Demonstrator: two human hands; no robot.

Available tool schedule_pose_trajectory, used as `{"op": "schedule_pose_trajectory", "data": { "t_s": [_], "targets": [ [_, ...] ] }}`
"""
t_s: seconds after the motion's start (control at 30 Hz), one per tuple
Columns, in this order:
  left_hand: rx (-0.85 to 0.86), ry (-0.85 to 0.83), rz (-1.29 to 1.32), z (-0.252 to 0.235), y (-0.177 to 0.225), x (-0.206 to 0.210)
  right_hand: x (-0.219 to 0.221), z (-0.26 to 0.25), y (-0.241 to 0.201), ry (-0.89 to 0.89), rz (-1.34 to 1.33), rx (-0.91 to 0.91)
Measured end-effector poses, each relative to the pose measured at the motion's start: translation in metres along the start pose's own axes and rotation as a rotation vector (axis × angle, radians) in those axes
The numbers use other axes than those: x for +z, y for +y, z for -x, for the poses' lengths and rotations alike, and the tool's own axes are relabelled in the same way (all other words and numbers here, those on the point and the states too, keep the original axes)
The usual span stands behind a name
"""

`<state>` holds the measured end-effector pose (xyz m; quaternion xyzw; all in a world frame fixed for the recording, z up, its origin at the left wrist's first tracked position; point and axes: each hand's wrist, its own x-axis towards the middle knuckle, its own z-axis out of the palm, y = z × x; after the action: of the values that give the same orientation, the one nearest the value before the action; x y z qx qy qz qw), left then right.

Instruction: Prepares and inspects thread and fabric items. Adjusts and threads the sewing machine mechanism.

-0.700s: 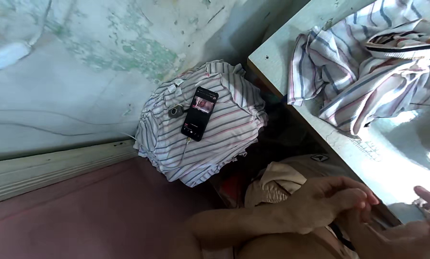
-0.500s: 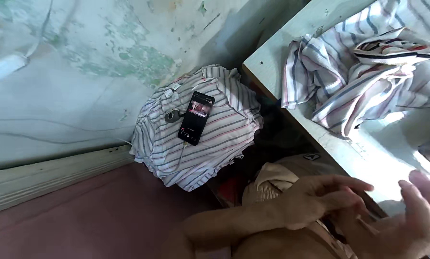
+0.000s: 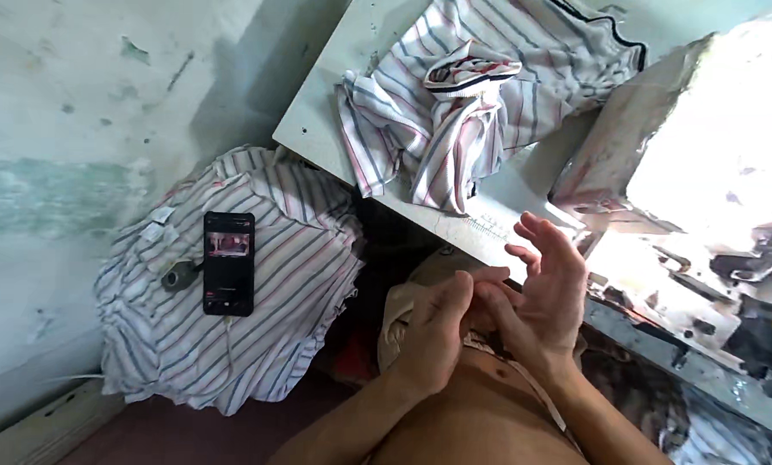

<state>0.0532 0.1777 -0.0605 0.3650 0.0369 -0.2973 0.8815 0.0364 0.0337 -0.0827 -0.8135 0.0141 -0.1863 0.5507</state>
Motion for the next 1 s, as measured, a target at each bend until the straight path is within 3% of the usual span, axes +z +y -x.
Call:
{"op": "schedule_pose_trajectory", "data": {
  "t_s": [0.27,0.53,1.0],
  "targets": [
    [0.097,-0.087,-0.145,0.001,-0.004,0.002,-0.006,0.001,0.000,0.026,-0.063,0.047],
    [0.051,-0.015,-0.103,0.006,-0.017,0.007,-0.009,0.019,0.008,0.061,0.067,-0.069],
    [0.007,-0.087,-0.182,0.004,-0.040,0.023,-0.033,0.042,0.018,0.146,0.118,-0.046]
  ]
}}
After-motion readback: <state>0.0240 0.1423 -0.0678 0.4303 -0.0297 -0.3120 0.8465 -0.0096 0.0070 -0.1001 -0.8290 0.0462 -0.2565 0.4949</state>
